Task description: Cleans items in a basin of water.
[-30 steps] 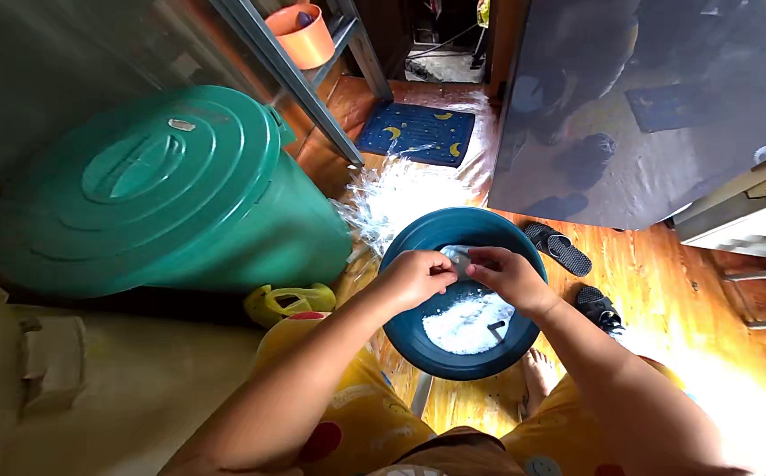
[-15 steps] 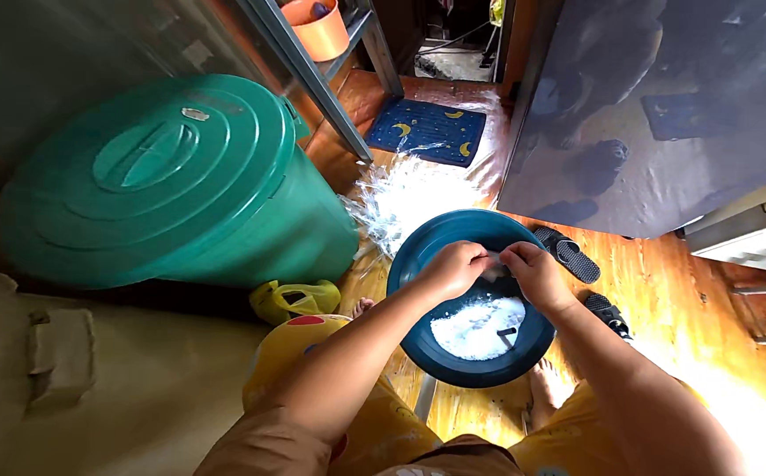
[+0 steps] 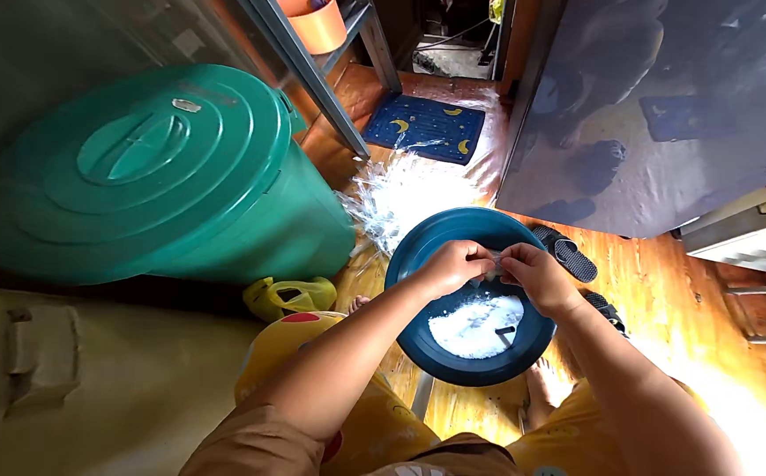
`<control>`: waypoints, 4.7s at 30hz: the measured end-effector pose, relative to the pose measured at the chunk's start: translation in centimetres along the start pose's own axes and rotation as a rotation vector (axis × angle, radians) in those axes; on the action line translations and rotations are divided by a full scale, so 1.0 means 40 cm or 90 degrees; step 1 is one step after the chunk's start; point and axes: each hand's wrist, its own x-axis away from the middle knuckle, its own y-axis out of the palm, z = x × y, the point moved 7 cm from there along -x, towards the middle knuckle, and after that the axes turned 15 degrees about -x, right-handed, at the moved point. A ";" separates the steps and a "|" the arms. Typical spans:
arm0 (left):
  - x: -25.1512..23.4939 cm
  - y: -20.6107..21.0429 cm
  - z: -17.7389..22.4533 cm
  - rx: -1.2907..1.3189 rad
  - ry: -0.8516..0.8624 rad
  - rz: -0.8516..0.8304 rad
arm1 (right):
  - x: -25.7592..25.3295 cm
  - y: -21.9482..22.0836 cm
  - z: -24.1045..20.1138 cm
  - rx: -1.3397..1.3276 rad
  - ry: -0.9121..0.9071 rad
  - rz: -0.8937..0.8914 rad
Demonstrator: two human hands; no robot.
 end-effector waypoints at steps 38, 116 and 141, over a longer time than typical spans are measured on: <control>0.019 -0.017 -0.079 -0.243 -0.025 0.038 | 0.055 0.049 0.244 0.866 0.198 -0.356; -0.047 0.109 -0.201 -0.309 -0.099 -0.118 | 0.036 0.068 0.007 0.701 -0.241 -0.066; -0.044 0.050 -0.214 -0.400 -0.100 -0.071 | -0.087 0.003 0.224 0.771 0.031 -0.125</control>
